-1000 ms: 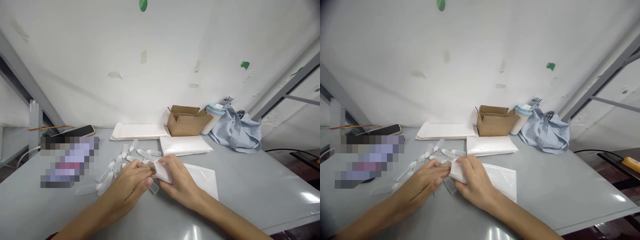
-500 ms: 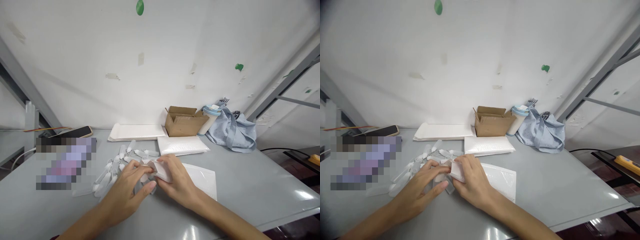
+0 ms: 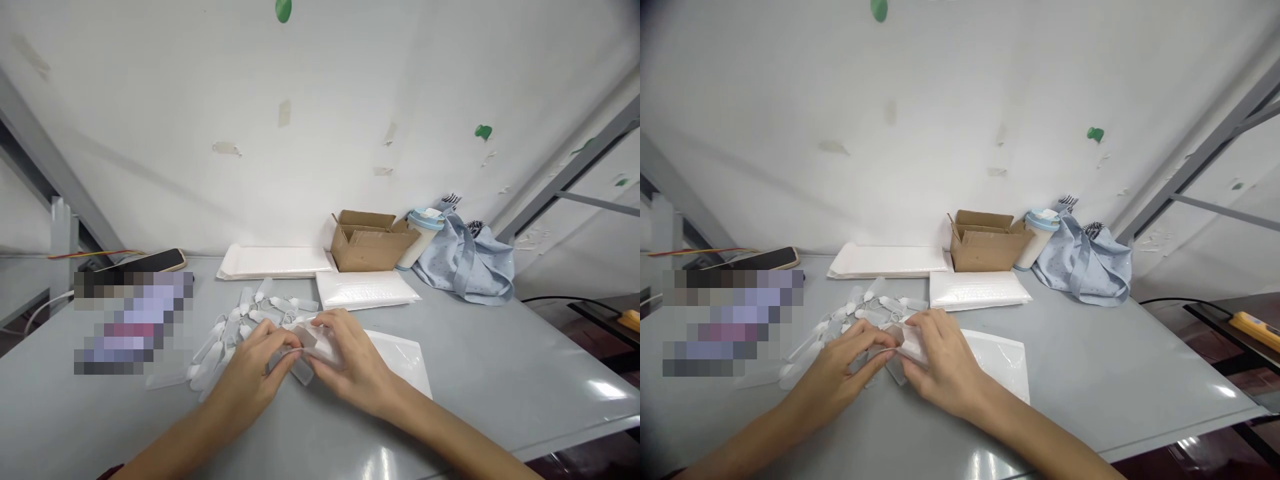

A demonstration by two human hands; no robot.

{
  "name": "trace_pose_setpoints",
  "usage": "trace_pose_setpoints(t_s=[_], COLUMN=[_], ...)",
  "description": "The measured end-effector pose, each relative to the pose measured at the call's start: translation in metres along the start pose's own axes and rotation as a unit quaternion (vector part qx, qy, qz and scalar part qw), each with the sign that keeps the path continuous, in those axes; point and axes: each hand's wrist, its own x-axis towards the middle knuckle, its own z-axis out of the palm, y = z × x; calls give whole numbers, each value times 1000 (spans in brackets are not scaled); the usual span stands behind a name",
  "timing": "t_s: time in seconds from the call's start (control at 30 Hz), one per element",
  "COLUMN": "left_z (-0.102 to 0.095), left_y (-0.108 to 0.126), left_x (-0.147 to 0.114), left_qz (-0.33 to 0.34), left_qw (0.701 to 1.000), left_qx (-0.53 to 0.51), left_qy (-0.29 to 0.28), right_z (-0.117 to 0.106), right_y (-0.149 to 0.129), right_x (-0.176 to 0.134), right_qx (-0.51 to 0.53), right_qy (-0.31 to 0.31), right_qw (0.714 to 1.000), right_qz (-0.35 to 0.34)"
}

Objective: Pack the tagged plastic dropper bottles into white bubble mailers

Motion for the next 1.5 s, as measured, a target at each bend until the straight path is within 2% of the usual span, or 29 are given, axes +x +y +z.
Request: trace_pose_setpoints(t_s=[0.13,0.27,0.4,0.63,0.97,1.03,1.2,1.27,1.4,1.5], left_z=[-3,-5,-4,0,-4,-6,-11,-10,-3,0], left_y=[5,4,-2,-4,10,9,2,1,8,14], left_x=[0,-1,-3,-2,-4,-3,0,0,-4,-8], left_qz=[-5,38,95,134,43,45,49,45,43,17], left_qw=[1000,999,994,988,996,996,997,997,996,995], left_qx=[-8,5,52,71,55,50,60,61,61,42], left_qy=[-5,-25,-28,35,-53,-51,1,-2,-52,-86], right_z=[-12,-20,-19,-10,4,4,1,1,4,8], right_y=[-1,0,-2,-2,-1,1,4,4,3,3], right_x=[5,8,8,6,-2,-1,1,1,-1,-3], right_qx=[-10,17,20,-24,-111,-117,-109,-106,-124,-138], right_qy=[-84,-140,-119,-74,-71,-64,-28,-22,-30,-39], right_qw=[995,985,989,995,991,991,994,994,992,989], right_qz=[56,101,84,64,9,-1,-2,-1,-19,-26])
